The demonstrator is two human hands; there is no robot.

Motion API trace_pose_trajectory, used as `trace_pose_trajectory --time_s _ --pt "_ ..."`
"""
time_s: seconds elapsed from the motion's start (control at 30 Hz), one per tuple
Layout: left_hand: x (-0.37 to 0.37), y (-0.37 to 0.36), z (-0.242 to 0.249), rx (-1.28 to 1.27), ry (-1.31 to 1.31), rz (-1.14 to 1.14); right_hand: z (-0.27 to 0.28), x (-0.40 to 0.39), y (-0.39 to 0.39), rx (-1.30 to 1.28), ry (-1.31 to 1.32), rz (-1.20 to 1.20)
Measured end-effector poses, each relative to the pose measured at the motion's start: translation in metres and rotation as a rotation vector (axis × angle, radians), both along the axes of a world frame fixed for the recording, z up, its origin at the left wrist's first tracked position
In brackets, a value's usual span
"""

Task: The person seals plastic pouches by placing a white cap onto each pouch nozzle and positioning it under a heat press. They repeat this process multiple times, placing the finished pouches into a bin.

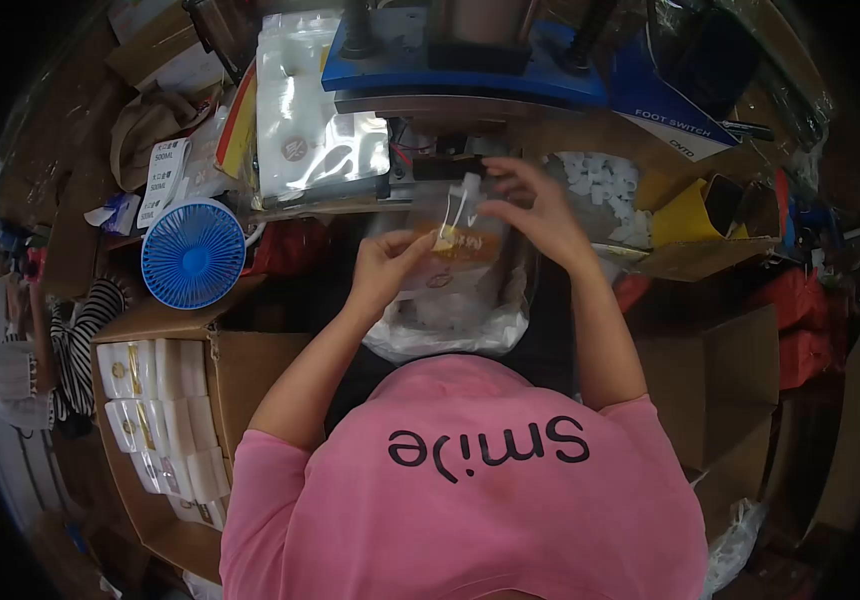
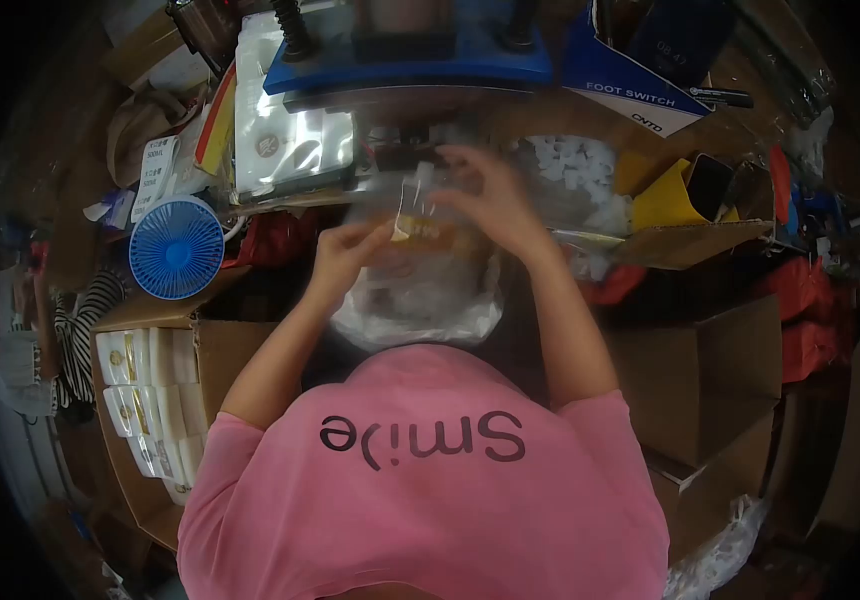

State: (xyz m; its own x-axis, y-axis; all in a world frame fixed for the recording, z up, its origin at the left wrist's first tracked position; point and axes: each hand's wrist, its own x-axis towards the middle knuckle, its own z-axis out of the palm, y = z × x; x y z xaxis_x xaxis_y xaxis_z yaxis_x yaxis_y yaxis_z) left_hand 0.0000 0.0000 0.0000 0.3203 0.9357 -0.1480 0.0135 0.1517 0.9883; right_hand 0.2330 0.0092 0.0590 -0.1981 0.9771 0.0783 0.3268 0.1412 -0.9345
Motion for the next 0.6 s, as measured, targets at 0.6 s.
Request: trace_pose_trajectory --time_s 0.6 --pt "-0.032 0.072 0.033 0.641 0.641 0.332 -0.033 0.069 -0.006 0.241 -0.862 -0.508"
